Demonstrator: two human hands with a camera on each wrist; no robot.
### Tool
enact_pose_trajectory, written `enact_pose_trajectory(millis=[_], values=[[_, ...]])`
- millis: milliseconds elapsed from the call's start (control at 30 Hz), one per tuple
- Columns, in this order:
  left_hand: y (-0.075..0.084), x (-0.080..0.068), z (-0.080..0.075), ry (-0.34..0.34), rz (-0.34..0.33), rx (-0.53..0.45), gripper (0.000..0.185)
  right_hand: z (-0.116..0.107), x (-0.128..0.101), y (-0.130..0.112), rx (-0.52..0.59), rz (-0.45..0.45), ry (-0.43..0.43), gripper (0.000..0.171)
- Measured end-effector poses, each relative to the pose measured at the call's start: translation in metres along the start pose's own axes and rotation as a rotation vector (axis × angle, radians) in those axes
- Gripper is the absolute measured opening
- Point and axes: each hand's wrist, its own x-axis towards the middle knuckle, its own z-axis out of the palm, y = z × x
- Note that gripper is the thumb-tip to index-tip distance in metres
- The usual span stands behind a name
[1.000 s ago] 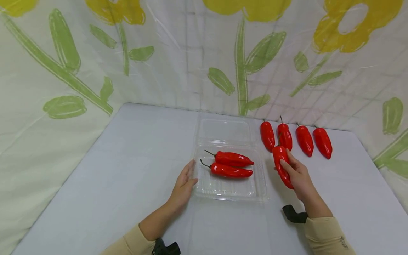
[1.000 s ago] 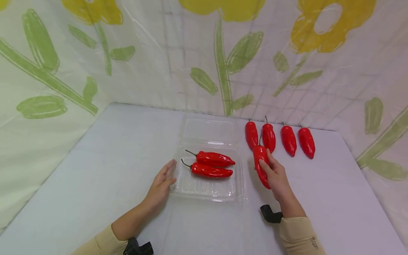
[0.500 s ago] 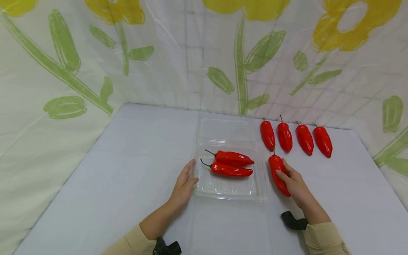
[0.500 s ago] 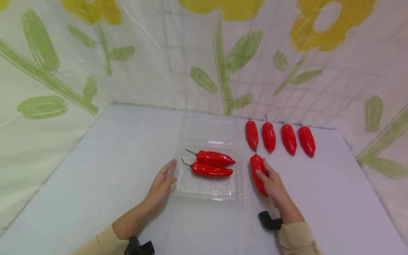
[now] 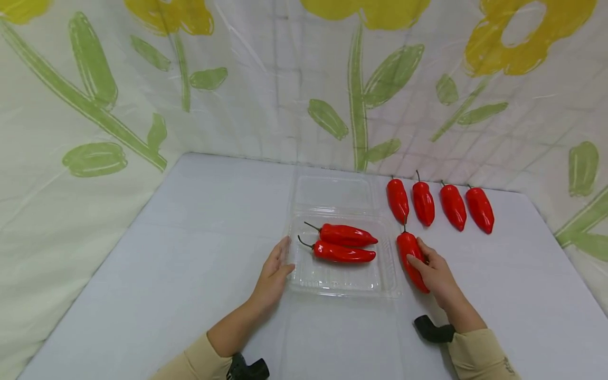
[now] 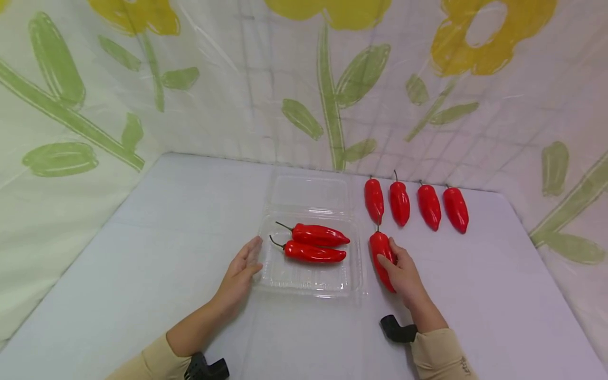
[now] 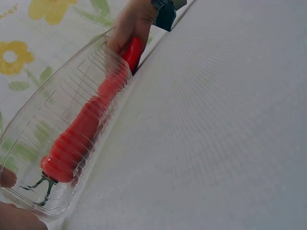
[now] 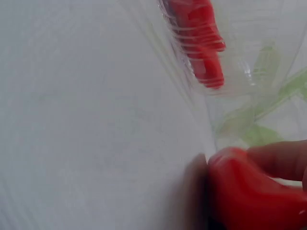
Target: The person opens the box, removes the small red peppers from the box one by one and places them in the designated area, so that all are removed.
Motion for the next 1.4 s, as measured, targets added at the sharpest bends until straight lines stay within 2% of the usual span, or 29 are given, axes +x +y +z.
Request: enact_pose_trajectory(millis=[133,500,700,967,1200,1400], values=[[0.0,0.0,0.0,0.0,-0.003,0.002,0.06,0.002,-0.001,-0.002,-0.039,-0.011,0.004,0.075],[0.0,0.0,0.0,-0.003,0.002,-0.005,0.06,0.001,-0.003,-0.004,-0.056,-0.03,0.034,0.076],[-0.001,0.001,0.0,-0.005,0.005,-0.013,0.06,0.0,-0.002,-0.004,-0.033,-0.021,0.026,0.075],[-0.001,0.001,0.0,-0.009,0.013,-0.002,0.06,-0.002,-0.004,-0.004,-0.026,-0.062,0.036,0.078],[0.0,0.001,-0.001,0.001,0.009,-0.006,0.06,-0.006,-0.005,-0.008,0.028,-0.048,0.024,0.079],[0.0,0.001,-0.001,0.0,0.008,-0.006,0.06,-0.009,-0.004,-0.008,0.023,-0.043,0.031,0.08]])
